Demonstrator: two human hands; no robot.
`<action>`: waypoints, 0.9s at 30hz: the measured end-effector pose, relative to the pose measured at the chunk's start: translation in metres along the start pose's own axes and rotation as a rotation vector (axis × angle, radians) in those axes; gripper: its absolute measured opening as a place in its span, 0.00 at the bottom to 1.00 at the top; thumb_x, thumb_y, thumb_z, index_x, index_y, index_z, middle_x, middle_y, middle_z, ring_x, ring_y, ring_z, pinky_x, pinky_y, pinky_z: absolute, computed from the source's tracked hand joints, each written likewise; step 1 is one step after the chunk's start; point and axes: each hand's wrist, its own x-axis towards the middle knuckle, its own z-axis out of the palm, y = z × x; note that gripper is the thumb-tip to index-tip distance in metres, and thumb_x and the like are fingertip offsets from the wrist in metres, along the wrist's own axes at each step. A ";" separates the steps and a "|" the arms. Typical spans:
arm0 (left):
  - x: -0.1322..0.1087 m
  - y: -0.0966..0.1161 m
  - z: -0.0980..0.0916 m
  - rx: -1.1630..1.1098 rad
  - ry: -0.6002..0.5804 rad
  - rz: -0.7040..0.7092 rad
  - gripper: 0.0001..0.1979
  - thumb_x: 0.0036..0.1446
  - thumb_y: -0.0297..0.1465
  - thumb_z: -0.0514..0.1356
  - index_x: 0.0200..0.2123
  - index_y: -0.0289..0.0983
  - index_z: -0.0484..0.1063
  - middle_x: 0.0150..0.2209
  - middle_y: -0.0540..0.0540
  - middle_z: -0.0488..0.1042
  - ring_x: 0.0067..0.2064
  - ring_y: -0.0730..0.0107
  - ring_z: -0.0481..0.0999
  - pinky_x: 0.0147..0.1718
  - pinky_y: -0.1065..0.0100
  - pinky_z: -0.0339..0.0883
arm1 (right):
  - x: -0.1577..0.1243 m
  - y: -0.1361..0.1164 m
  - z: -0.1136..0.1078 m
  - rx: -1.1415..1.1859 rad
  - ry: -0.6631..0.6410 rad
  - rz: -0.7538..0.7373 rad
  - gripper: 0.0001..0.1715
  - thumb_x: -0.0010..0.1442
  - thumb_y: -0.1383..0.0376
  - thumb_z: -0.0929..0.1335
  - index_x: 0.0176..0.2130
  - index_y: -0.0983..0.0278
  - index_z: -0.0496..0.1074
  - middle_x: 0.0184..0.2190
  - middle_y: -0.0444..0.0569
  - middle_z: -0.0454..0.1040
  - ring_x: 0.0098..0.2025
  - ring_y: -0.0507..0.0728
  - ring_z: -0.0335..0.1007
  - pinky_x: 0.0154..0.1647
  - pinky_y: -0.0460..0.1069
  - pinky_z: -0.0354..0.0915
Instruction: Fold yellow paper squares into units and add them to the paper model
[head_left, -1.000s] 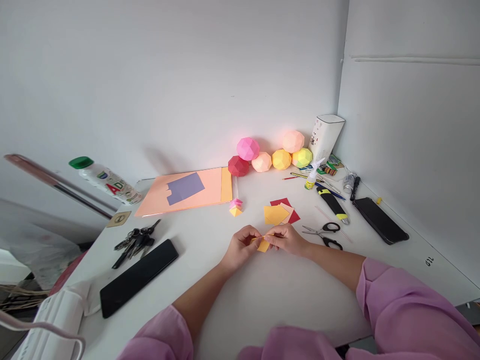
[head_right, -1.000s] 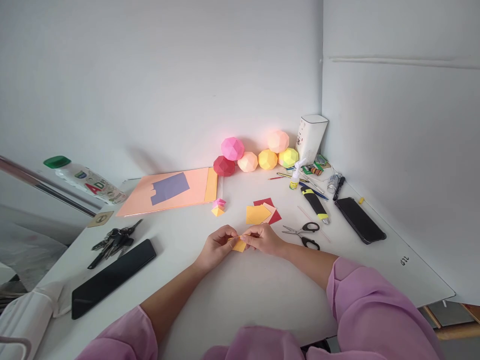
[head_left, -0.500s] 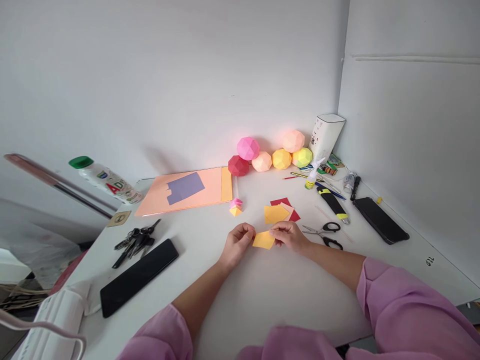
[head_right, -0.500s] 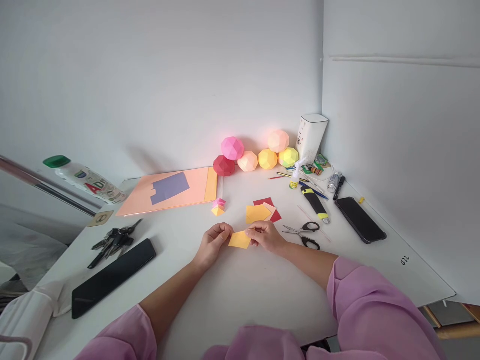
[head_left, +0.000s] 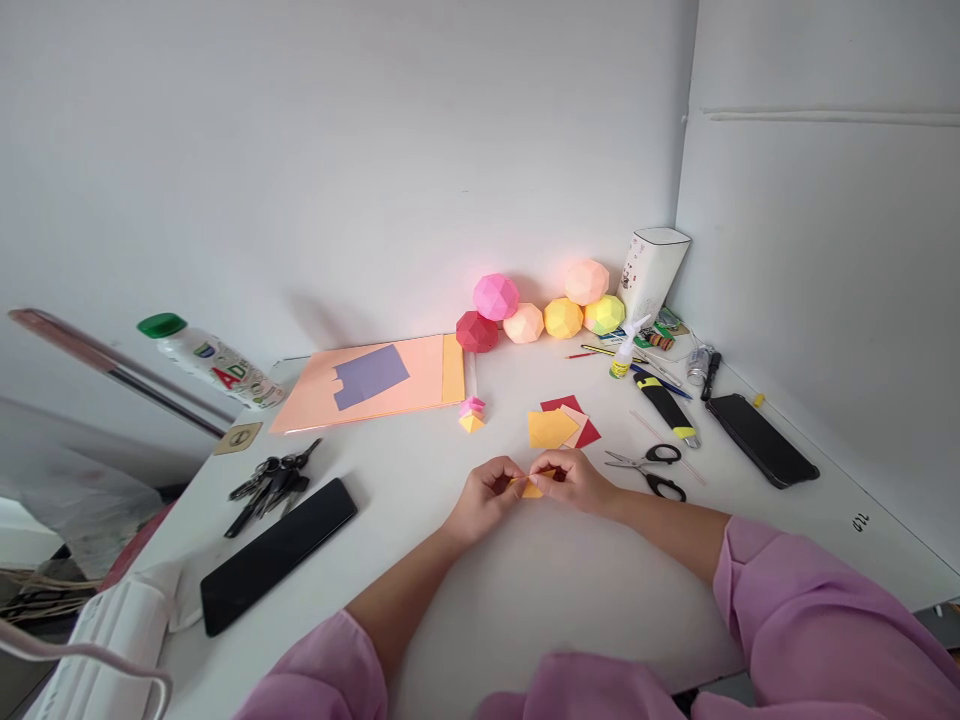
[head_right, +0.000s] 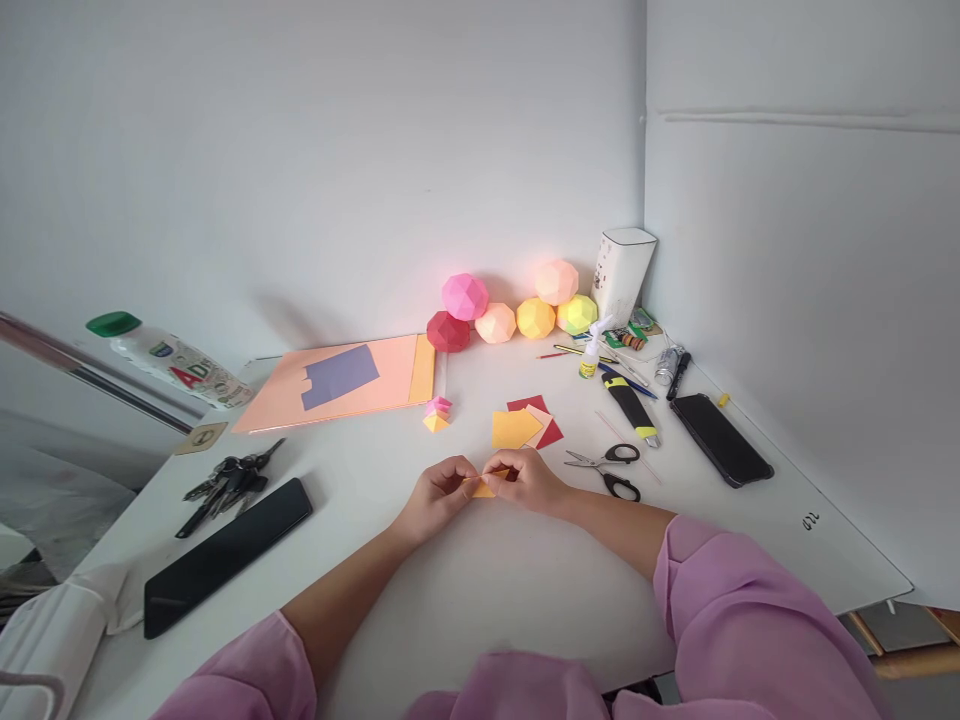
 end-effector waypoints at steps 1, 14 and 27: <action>0.000 0.001 0.000 -0.014 0.000 -0.015 0.08 0.52 0.34 0.58 0.26 0.35 0.66 0.24 0.52 0.64 0.26 0.76 0.62 0.26 0.73 0.57 | 0.000 0.000 0.000 0.002 0.008 0.002 0.06 0.52 0.65 0.65 0.26 0.66 0.68 0.20 0.41 0.62 0.21 0.47 0.53 0.20 0.43 0.52; 0.003 0.000 -0.006 -0.269 0.111 -0.072 0.08 0.49 0.33 0.60 0.24 0.36 0.65 0.24 0.53 0.64 0.26 0.76 0.62 0.26 0.72 0.57 | 0.001 0.005 -0.005 0.306 0.113 0.096 0.07 0.55 0.62 0.64 0.29 0.62 0.61 0.18 0.37 0.59 0.18 0.47 0.54 0.18 0.43 0.55; 0.001 0.006 -0.003 -0.175 0.087 -0.113 0.11 0.51 0.37 0.60 0.26 0.36 0.66 0.25 0.53 0.65 0.27 0.76 0.64 0.28 0.73 0.59 | -0.001 0.004 -0.004 0.166 0.037 0.114 0.11 0.57 0.59 0.65 0.30 0.64 0.63 0.21 0.41 0.64 0.21 0.48 0.58 0.20 0.43 0.58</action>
